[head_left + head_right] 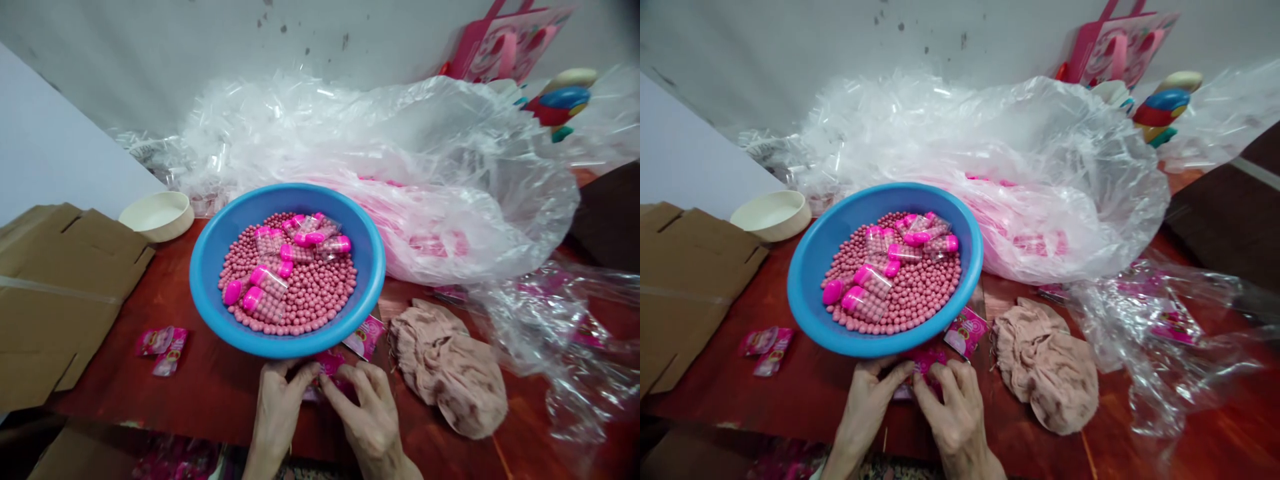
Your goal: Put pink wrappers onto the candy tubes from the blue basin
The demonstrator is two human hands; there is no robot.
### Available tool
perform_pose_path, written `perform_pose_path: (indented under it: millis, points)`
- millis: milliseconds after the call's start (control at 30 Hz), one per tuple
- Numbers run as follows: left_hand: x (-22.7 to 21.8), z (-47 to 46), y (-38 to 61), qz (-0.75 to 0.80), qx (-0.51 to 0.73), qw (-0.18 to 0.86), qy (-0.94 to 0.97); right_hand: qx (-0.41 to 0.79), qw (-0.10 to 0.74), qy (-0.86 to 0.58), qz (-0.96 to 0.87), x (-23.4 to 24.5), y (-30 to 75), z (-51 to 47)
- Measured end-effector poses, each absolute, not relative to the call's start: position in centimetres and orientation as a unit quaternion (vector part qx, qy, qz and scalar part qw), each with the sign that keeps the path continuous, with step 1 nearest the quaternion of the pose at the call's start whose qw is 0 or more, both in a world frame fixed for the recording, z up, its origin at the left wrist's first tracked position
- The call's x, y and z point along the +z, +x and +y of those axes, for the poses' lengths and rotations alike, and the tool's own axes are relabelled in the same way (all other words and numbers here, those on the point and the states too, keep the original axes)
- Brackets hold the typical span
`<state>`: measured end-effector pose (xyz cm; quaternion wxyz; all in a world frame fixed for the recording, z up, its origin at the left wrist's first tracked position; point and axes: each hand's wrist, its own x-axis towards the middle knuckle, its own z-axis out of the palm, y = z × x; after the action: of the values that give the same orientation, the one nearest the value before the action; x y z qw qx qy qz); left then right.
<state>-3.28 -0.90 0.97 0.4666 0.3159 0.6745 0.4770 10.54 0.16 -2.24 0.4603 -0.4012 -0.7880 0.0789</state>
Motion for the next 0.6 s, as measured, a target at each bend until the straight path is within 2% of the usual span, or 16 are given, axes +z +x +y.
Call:
perform_pose_path:
  millis: [200,333,600]
  points:
    - [0.3,-1.1,-2.2,0.609,0.553,0.537,0.189,0.231,0.455,-0.509,-0.693,-1.8,10.4,-0.7]
    - [0.5,-1.3,-1.4,0.570,0.566,0.576,0.155,0.341,0.422,-0.514,-0.665,-1.4,9.8,-1.0]
    - [1.9,-2.0,-1.1,0.535,0.584,0.603,0.097,0.348,0.432,-0.425,-0.716,-0.3,10.9,-1.0]
